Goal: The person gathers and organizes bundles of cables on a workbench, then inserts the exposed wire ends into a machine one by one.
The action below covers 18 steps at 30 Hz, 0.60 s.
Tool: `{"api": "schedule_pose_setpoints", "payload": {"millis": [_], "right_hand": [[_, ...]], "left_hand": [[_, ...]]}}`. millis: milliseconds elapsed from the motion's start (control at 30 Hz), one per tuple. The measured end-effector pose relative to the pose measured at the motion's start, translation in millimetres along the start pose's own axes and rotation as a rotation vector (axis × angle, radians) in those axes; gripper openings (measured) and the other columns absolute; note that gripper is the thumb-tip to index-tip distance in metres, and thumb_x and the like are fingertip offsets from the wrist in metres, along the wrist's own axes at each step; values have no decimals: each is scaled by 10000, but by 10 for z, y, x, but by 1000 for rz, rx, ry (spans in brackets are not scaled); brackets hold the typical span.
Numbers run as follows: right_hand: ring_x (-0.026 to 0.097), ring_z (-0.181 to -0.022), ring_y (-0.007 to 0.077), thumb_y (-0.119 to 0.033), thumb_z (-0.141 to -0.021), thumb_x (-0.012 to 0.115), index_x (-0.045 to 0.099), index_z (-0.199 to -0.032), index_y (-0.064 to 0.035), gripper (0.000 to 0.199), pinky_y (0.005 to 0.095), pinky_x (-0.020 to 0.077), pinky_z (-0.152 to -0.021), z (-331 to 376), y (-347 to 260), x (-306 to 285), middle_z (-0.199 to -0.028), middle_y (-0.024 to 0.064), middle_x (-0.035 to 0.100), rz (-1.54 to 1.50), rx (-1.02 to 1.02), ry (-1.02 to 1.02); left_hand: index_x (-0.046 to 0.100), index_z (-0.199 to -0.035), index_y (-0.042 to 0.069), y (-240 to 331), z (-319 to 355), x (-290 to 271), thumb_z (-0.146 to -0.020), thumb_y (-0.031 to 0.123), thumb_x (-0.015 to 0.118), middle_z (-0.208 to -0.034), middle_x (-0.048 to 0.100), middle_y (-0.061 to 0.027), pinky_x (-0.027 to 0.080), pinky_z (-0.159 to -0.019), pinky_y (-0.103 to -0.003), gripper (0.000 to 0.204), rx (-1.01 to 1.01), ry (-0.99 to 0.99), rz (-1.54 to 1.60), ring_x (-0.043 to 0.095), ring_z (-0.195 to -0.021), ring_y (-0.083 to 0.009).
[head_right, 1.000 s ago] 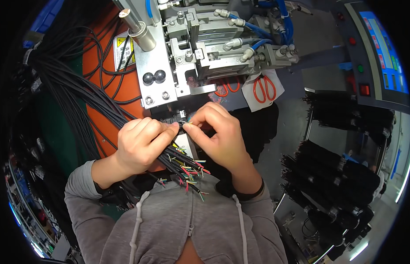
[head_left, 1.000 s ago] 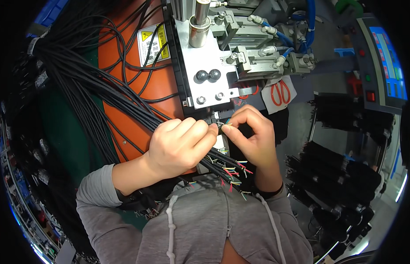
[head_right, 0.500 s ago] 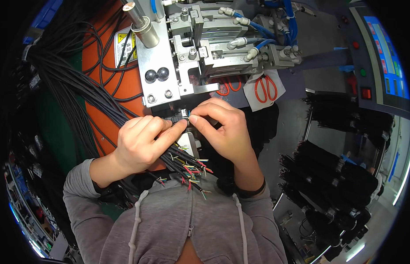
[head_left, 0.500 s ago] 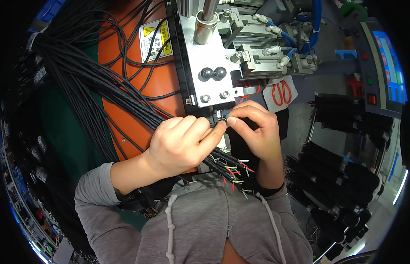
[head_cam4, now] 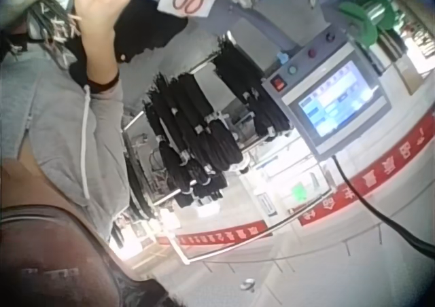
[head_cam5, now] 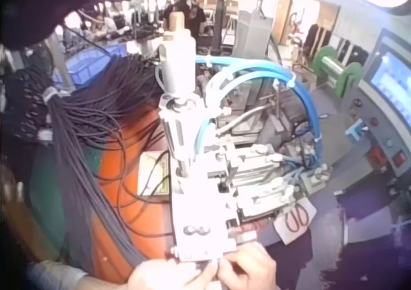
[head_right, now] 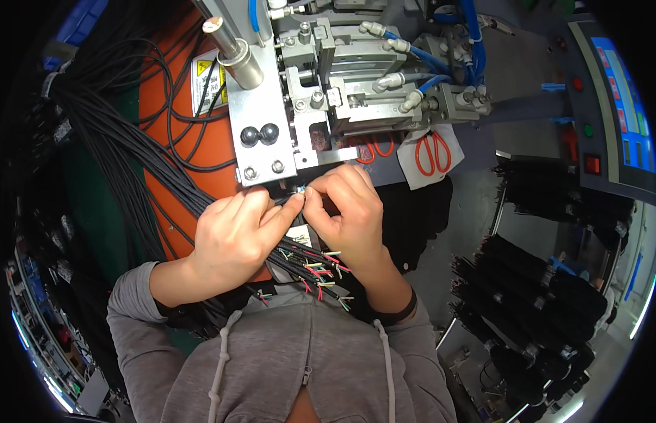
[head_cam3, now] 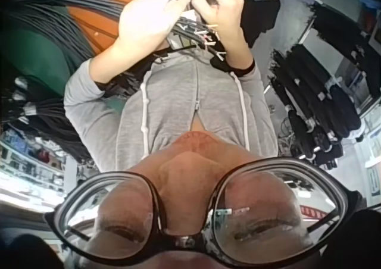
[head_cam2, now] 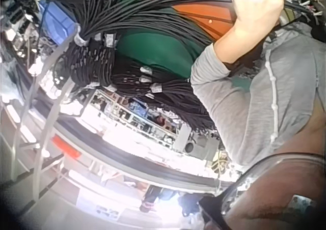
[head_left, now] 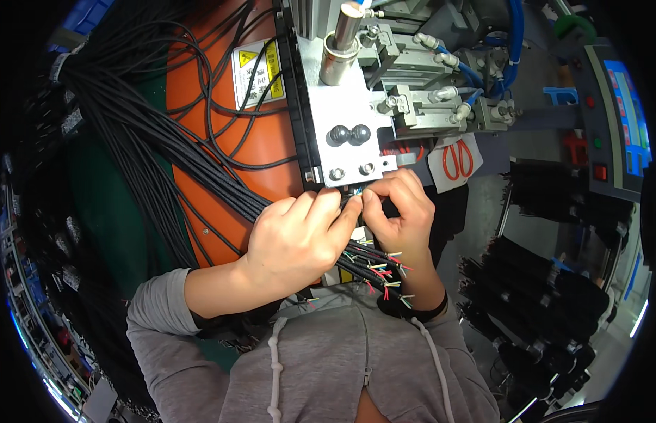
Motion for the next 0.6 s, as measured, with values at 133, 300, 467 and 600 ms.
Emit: {"api": "schedule_pose_setpoints", "payload": {"millis": [133,300,467,600], "right_hand": [[521,-610,194,28,-749,644,579,-747,3,69,284,418,-582,60,160,46,-680,88,541,-164,197,6],[533,-622,168,10,-780,641,579,-771,6,63,274,426,-600,228,413,123,-722,99,570,-406,584,-81],[593,-696,245,-20,-785,669,594,-799,11,83,314,467,-640,1,108,42,-780,122,600,-182,241,-79],[599,-682,184,13,-762,677,588,-779,9,91,293,462,-639,-58,-138,-32,-731,107,604,29,-172,81]], "left_hand": [[700,-1033,77,-15,-28,-11,-723,47,649,-686,440,10,387,-509,-264,315,-26,23,69,484,-580,-119],[696,-989,70,-59,-75,-10,-726,77,650,-694,474,7,398,-518,-267,267,-13,68,84,504,-587,-120],[671,-912,26,-51,-61,-23,-707,94,629,-740,500,-5,409,-524,-251,220,27,67,101,542,-634,-125],[674,-916,41,-110,-74,-85,-724,89,635,-728,512,-2,419,-535,-250,202,9,86,109,556,-635,-131]]}}
Point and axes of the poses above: each hand's wrist, its own z-axis away from the middle knuckle, its own x-axis out of the palm, y = z × x, the point moved 6 cm from there along -z, towards the middle knuckle
